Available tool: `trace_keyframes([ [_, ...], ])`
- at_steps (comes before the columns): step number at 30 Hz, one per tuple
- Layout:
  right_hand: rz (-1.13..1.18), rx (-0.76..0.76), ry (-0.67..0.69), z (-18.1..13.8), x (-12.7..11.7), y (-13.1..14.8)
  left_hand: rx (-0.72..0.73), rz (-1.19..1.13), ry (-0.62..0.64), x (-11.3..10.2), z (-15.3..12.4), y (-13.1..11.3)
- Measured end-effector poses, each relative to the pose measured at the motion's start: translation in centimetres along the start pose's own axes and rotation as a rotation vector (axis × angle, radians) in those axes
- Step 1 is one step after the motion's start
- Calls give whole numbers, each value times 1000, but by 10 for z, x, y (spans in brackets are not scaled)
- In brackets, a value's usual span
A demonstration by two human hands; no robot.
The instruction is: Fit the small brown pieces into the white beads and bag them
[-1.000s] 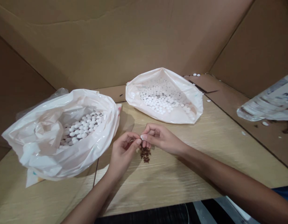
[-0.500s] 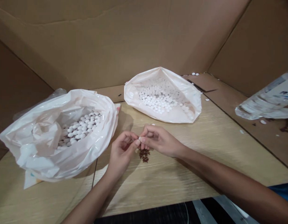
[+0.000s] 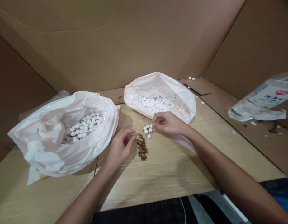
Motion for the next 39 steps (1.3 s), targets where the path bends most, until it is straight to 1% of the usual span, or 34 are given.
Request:
trace_keyframes([
  [4, -102, 49, 127, 0, -2, -5, 19, 129, 47, 0, 1, 0],
  [8, -104, 66, 167, 0, -1, -5, 26, 150, 93, 0, 2, 0],
  [10, -75, 38, 114, 1, -4, -4, 36, 153, 101, 0, 3, 2],
  [11, -81, 14, 55, 2, -6, -5, 39, 157, 103, -1, 3, 2],
  [13, -168, -20, -109, 4, -13, -7, 46, 161, 101, -1, 4, 4],
  [15, -366, -4, -282, 5, -20, -12, 50, 158, 96, -2, 3, 4],
  [17, -622, 50, -388, 6, -27, -19, 49, 154, 94, -2, 3, 4],
  [18, -744, 81, -399, 6, -29, -23, 45, 153, 94, -2, 3, 3],
  [19, -845, 110, -381, 6, -30, -26, 41, 153, 93, -2, 2, 3],
  [21, -961, 163, -303, 6, -31, -31, 35, 149, 94, -3, 2, 2],
  [23, -986, 204, -248, 7, -30, -34, 32, 143, 92, -3, 2, 1],
  [24, -982, 214, -242, 7, -30, -34, 31, 140, 86, -4, 2, 1],
  [29, -934, 203, -292, 6, -27, -34, 33, 116, 25, -5, 2, 1],
  [35, -931, 187, -338, 6, -24, -34, -19, 79, 10, -6, 0, -1],
  [37, -915, 178, -336, 6, -23, -34, -53, 21, 8, -5, -1, 0],
  [39, -903, 172, -333, 6, -23, -34, -110, -90, 22, -4, -1, 0],
])
Point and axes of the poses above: each hand's wrist, its own z-axis towards the middle knuckle, its own x-axis out of the palm, y = z × x, the point moved 1 cm from there along z, towards the middle knuckle, and after that the axes turned 10 degrees about -x, right-handed, at the moved point
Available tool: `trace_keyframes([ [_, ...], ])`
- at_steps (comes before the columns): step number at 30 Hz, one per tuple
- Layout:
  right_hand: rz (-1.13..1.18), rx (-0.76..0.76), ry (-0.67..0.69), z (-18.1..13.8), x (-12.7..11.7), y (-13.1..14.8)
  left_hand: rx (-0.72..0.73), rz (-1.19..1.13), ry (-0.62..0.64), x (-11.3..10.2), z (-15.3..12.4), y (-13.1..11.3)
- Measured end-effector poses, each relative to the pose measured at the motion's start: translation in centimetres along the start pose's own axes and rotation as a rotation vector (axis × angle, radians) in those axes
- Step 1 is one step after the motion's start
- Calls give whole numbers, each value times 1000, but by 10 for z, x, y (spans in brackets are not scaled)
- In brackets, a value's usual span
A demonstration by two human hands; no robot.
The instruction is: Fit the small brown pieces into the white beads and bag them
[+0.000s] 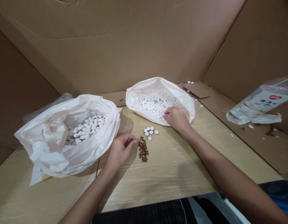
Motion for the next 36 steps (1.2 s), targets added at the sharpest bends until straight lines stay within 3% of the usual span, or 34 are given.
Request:
trace_keyframes([
  [7, 103, 65, -23, 2, -7, 4, -187, -408, 93, 2, -1, -3],
  [9, 342, 79, -70, 1, -9, 11, -206, -455, 109, 2, -2, -7],
  [11, 728, 89, -46, -3, -9, 23, -206, -482, 117, 2, -4, -10],
  [14, 1290, 136, 143, -14, -7, 48, -202, -525, 123, 2, -6, -13],
  [17, 1553, 157, 293, -27, -5, 69, -198, -576, 126, 3, -7, -12],
  [26, 1773, 189, 485, -40, -2, 86, -101, -614, 193, 5, -7, -9],
  [36, 1733, 203, 419, -44, 1, 87, -118, -633, 163, 6, -9, -11],
])
Point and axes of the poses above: each hand's wrist, its own z-axis towards the middle knuckle, its own x-axis out of the palm, y = z × x, the point moved 1 cm from there along z, towards the middle knuckle, and after that the axes turned 10 degrees about -x, right-handed, at the moved point
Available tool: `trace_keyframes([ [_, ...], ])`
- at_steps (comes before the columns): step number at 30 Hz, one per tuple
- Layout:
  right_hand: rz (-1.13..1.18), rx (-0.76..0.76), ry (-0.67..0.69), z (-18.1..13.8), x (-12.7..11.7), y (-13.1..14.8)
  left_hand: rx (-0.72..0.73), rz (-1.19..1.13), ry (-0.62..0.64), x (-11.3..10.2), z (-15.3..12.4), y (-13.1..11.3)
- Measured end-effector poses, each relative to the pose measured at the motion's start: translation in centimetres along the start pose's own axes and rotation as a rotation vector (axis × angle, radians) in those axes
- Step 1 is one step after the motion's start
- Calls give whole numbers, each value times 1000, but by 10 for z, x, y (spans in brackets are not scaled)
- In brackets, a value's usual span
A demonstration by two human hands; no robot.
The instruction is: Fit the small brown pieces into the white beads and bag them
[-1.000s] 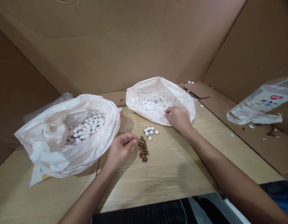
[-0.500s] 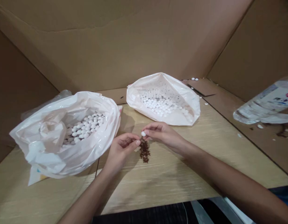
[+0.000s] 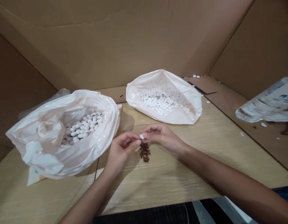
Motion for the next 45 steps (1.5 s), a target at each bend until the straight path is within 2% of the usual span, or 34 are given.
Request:
trace_keyframes([
  [9, -80, -33, -51, -2, -1, -5, 41, 13, -53, 4, 0, 3],
  [16, -105, -38, -40, -3, 1, -3, 48, 61, -63, 3, 0, 1],
  [30, -212, -188, -67, -6, 9, -2, 53, 109, -74, 2, -2, 1],
  [36, -177, -154, -78, -8, 11, -2, 107, 152, -73, 4, -2, 2],
  [42, -148, -128, -80, -9, 11, 1, 232, 236, -59, 5, -5, 2],
  [45, -119, -81, -53, -8, 9, 3, 226, 239, -51, 6, -5, 2],
])
Point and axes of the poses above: each hand's wrist, its own z-axis towards the middle knuckle, its own x-axis out of the palm, y = z × x, the point moved 1 cm from there along z, towards the middle knuckle, and after that the axes turned 10 degrees about -x, right-handed, at the moved point
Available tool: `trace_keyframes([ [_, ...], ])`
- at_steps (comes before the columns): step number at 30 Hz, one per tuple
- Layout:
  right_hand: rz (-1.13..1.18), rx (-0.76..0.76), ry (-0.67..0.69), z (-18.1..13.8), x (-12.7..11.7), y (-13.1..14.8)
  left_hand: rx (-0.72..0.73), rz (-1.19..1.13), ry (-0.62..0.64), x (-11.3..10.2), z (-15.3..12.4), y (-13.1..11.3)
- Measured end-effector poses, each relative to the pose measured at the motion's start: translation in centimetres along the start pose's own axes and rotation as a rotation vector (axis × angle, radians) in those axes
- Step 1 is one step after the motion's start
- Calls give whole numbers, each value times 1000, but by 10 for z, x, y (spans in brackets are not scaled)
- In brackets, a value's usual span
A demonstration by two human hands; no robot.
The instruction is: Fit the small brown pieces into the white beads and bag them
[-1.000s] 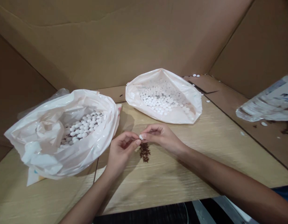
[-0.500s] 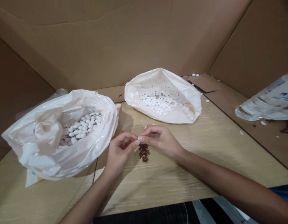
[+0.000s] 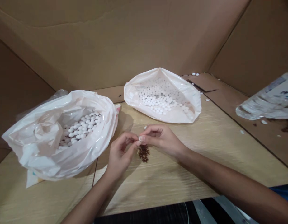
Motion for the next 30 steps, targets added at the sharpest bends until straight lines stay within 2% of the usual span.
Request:
trace_keyframes([
  [5, -100, -5, 65, 6, -11, 5, -3, 96, 0, -3, 3, 4],
  [9, -438, -197, -19, 15, -26, 14, 114, 473, -55, -12, 7, 9],
  [12, -643, -275, -52, 22, -39, 19, 143, 624, -29, -14, 11, 13],
  [21, -929, -174, 178, 28, -56, 20, 141, 639, 89, -9, 14, 17],
  [26, -971, -151, 154, 29, -60, 18, 96, 658, 83, -7, 14, 16],
  [30, -971, -190, 125, 30, -62, 18, 102, 687, 71, -6, 14, 15],
])
Point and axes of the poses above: each hand's wrist, its own z-axis towards the middle knuckle, its own x-axis out of the palm, y = z × x, the point moved 1 cm from there along z, towards the middle knuckle, and after that the axes turned 10 degrees about -x, right-handed, at the moved point
